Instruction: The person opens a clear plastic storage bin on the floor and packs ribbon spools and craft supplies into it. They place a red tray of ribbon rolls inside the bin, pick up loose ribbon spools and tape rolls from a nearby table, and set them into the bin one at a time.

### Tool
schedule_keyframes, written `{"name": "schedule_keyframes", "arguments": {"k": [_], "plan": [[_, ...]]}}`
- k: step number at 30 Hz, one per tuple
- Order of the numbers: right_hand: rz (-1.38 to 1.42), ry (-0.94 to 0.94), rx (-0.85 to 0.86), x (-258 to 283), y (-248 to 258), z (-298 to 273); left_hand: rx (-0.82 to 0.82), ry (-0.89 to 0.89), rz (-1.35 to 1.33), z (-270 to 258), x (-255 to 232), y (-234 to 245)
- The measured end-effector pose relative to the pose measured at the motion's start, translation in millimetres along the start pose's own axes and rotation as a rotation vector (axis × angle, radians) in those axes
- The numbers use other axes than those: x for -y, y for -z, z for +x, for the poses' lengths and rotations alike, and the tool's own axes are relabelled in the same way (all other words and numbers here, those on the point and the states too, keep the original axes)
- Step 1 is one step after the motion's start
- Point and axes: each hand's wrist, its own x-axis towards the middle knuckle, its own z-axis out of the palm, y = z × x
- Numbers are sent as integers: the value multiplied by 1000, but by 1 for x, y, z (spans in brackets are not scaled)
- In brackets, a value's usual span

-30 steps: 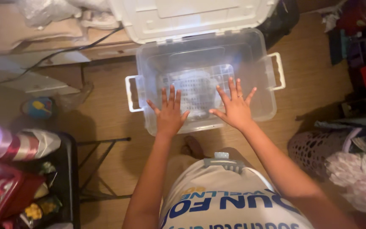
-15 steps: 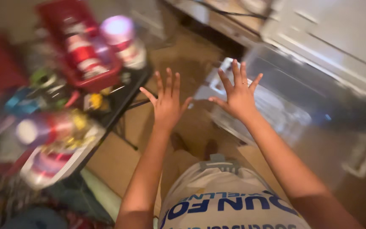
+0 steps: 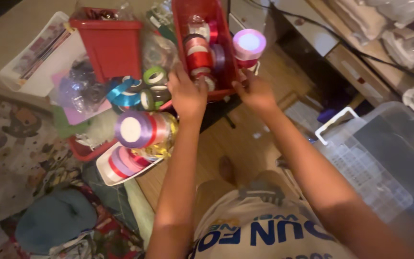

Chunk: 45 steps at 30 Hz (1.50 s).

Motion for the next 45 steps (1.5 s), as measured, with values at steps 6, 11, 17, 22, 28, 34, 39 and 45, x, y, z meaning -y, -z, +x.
{"name": "schedule_keyframes", "arguments": {"k": [6,11,17,22,28,34,39,45], "plan": [[-169,-60,-223,8,0,14,3,76,-31,11,46,-36],[-136,-152,2,-17,-9,26,85,253,-207,13,74,-63],[231,-175,24,-22,-29,34,-14,262,-306,3,70,-47],[505,-75,41,0,-14,34,-39,228,-304,-2,45,-5],[620,-49,-6,36,35,29,17,158,-364,4,-14,56],[663,55,-201,44,112,-5,135,-37,-526,9,-78,81],[604,-22,-410,8,185,-51,349,-177,-662,-3,-120,45],[679,-420,-579,-114,227,-122,832,-115,-635,-26,-123,-57]]}}
